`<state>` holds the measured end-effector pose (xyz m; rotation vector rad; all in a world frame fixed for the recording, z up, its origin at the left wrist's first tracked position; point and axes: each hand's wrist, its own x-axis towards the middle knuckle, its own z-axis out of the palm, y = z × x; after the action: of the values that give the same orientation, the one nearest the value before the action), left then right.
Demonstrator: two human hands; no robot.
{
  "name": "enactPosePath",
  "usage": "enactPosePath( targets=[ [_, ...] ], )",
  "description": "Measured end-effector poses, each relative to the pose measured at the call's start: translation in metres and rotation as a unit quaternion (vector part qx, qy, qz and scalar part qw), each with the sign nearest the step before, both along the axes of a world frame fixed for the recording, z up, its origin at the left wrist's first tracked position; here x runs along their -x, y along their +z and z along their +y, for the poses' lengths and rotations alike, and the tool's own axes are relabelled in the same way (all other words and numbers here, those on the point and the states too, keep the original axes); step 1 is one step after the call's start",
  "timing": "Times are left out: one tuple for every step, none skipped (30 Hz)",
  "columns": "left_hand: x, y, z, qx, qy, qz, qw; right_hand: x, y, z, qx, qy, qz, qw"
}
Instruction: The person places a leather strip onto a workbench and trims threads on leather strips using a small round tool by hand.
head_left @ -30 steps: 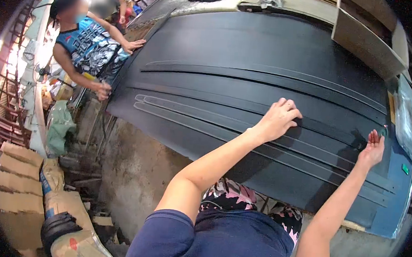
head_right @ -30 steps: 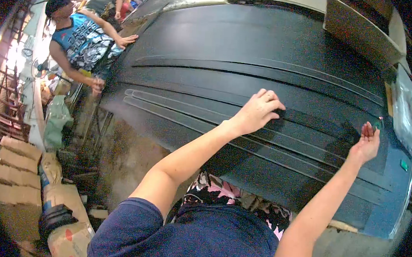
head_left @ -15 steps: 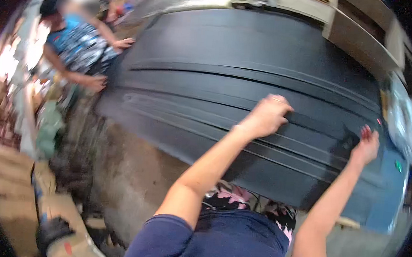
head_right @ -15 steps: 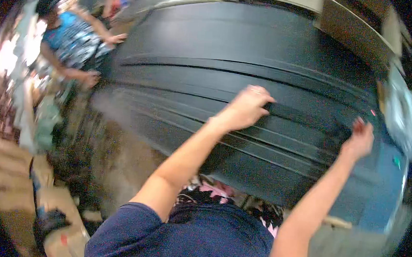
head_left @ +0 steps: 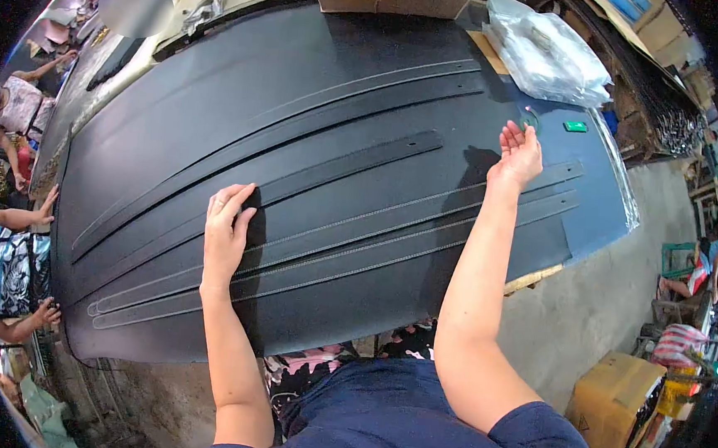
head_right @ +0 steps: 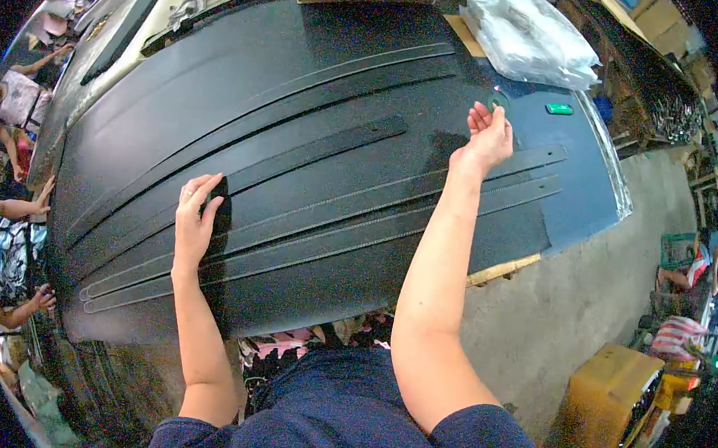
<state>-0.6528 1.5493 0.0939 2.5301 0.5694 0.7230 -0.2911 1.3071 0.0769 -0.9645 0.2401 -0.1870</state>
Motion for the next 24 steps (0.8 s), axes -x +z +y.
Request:
enactPosePath(
  targets=[
    [-0.001,0.000,0.000,0.008,0.006,0.002,1.000,0.002,0.001,0.002,0.010,0.014,-0.013,1.000],
    [-0.001,-0.001,0.000,0.007,0.004,-0.002,1.000,0.002,0.001,0.002,0.017,0.027,-0.016,0.999],
    [0.000,-0.003,0.001,0.004,0.003,-0.005,1.000,0.003,0.001,0.003,0.022,0.041,-0.019,0.999],
    [0.001,-0.004,0.002,0.001,0.004,-0.007,1.000,0.004,0.000,0.005,0.027,0.057,-0.019,0.998],
    [0.001,-0.004,0.002,0.000,0.006,-0.010,1.000,0.005,0.001,0.007,0.029,0.055,-0.013,0.998],
    [0.000,-0.005,0.001,-0.002,0.007,-0.013,1.000,0.005,0.001,0.007,0.028,0.059,-0.014,0.998],
    [0.000,-0.005,0.002,-0.003,0.008,-0.017,1.000,0.006,0.002,0.008,0.027,0.063,-0.016,0.998],
    [0.000,-0.006,0.002,-0.004,0.007,-0.019,1.000,0.005,0.001,0.008,0.026,0.066,-0.018,0.997],
    [0.001,-0.006,0.003,-0.005,0.005,-0.021,1.000,0.005,-0.001,0.009,0.031,0.071,-0.022,0.997],
    [0.001,-0.007,0.003,-0.006,0.004,-0.023,1.000,0.005,-0.002,0.010,0.027,0.080,-0.019,0.996],
    [0.001,-0.007,0.003,-0.013,0.008,-0.023,1.000,0.005,-0.003,0.011,0.024,0.089,-0.016,0.996],
    [0.001,-0.009,0.003,-0.004,0.008,-0.025,1.000,0.005,-0.004,0.012,0.020,0.099,-0.013,0.995],
    [0.002,-0.010,0.004,0.003,0.009,-0.026,1.000,0.005,-0.005,0.013,0.023,0.106,-0.013,0.994],
    [0.003,-0.010,0.004,0.011,0.010,-0.028,1.000,0.005,-0.005,0.013,0.026,0.114,-0.013,0.993],
    [0.003,-0.009,0.004,0.009,0.009,-0.028,1.000,0.005,-0.006,0.014,0.028,0.121,-0.014,0.992],
    [0.003,-0.008,0.004,0.010,0.009,-0.027,1.000,0.005,-0.007,0.014,0.024,0.131,-0.011,0.991],
    [0.003,-0.007,0.003,0.011,0.008,-0.026,1.000,0.005,-0.008,0.015,0.020,0.141,-0.009,0.990],
    [0.002,-0.007,0.004,0.012,0.007,-0.026,1.000,0.004,-0.009,0.014,0.016,0.150,-0.007,0.989],
    [0.002,-0.010,0.006,0.007,0.004,-0.032,0.999,0.000,-0.014,0.012,0.014,0.171,0.002,0.985],
    [0.002,-0.012,0.008,-0.008,0.009,-0.024,1.000,-0.003,-0.016,0.013,0.013,0.179,0.010,0.984],
    [0.000,-0.009,0.002,0.006,0.032,-0.030,0.999,-0.008,-0.022,0.009,-0.015,0.198,0.007,0.980],
    [-0.002,-0.002,-0.002,0.022,0.040,-0.022,0.999,-0.005,-0.021,0.005,0.009,0.217,-0.001,0.976],
    [-0.002,-0.005,0.001,0.026,0.035,-0.014,0.999,-0.011,-0.051,-0.002,0.124,0.252,-0.143,0.949],
    [-0.001,-0.007,0.003,0.017,0.024,-0.041,0.999,-0.021,-0.060,-0.008,0.169,0.319,-0.150,0.920]
  ],
)
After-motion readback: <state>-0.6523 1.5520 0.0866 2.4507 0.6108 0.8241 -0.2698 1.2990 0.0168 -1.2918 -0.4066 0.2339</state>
